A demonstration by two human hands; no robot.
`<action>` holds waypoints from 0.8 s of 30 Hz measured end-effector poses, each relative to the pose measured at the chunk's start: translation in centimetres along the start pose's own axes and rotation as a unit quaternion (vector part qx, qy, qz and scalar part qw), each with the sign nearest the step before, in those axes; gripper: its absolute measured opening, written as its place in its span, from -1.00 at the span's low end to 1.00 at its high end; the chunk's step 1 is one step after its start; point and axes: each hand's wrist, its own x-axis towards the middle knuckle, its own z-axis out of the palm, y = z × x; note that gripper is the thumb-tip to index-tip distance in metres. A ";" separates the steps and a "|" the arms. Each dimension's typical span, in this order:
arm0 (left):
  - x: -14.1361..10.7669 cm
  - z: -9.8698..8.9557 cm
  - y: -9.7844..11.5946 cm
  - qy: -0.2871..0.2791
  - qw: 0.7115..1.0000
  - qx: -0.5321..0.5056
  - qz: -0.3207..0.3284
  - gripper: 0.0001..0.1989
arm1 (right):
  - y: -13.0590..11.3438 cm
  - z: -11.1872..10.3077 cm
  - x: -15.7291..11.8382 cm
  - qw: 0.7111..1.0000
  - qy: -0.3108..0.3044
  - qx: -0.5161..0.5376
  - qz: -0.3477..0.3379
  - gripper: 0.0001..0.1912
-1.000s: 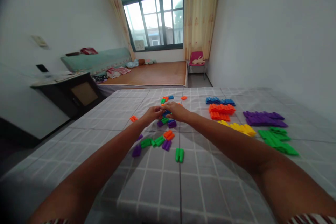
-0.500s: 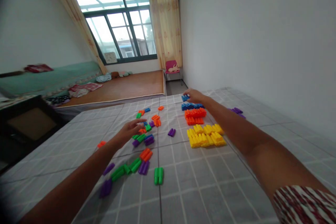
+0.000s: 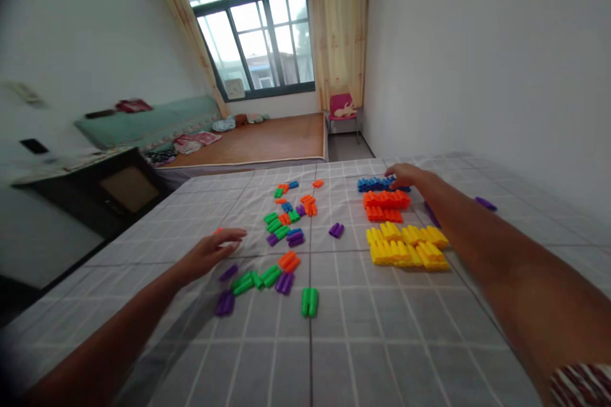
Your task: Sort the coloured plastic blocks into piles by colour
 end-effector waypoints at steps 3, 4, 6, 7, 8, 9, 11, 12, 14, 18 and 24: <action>-4.1 -0.3 -0.1 -0.044 0.994 0.096 0.031 -0.45 | -1.5 -1.1 -0.2 0.999 0.045 -0.007 -0.016 -0.54; -5.2 0.1 0.0 -0.059 0.989 0.130 0.044 -0.40 | -2.9 -1.4 -0.5 0.997 0.066 -0.004 -0.029 -0.58; -6.7 1.3 0.3 -0.082 0.977 0.182 0.070 -0.29 | -6.9 -1.8 -1.4 0.992 0.097 0.014 -0.079 -0.67; -7.0 2.1 0.4 -0.090 0.972 0.199 0.083 -0.25 | -9.4 -1.7 -2.0 0.989 0.094 0.028 -0.114 -0.70; -7.0 2.8 0.4 -0.094 0.968 0.212 0.095 -0.23 | -11.9 -1.5 -2.7 0.985 0.069 0.043 -0.151 -0.70; -6.6 3.6 0.4 -0.093 0.965 0.221 0.107 -0.24 | -14.4 -1.0 -3.4 0.983 0.019 0.052 -0.173 -0.70; -5.2 4.8 0.1 -0.074 0.963 0.226 0.126 -0.33 | -18.7 0.1 -4.7 0.981 -0.071 0.059 -0.173 -0.62; -4.1 5.3 -0.2 -0.060 0.963 0.225 0.136 -0.38 | -20.4 0.7 -5.1 0.979 -0.090 0.062 -0.175 -0.57; -1.6 6.1 -0.7 -0.035 0.962 0.224 0.152 -0.45 | -22.9 1.5 -5.4 0.973 -0.068 0.078 -0.205 -0.53; 4.3 6.8 -1.7 0.056 0.964 0.230 0.118 -0.49 | -25.9 0.4 -3.5 0.956 0.034 0.140 -0.256 -0.60; 9.8 6.8 -2.1 0.180 0.973 0.137 0.056 -0.62 | -30.2 -1.0 2.2 0.956 0.118 0.130 -0.237 -0.68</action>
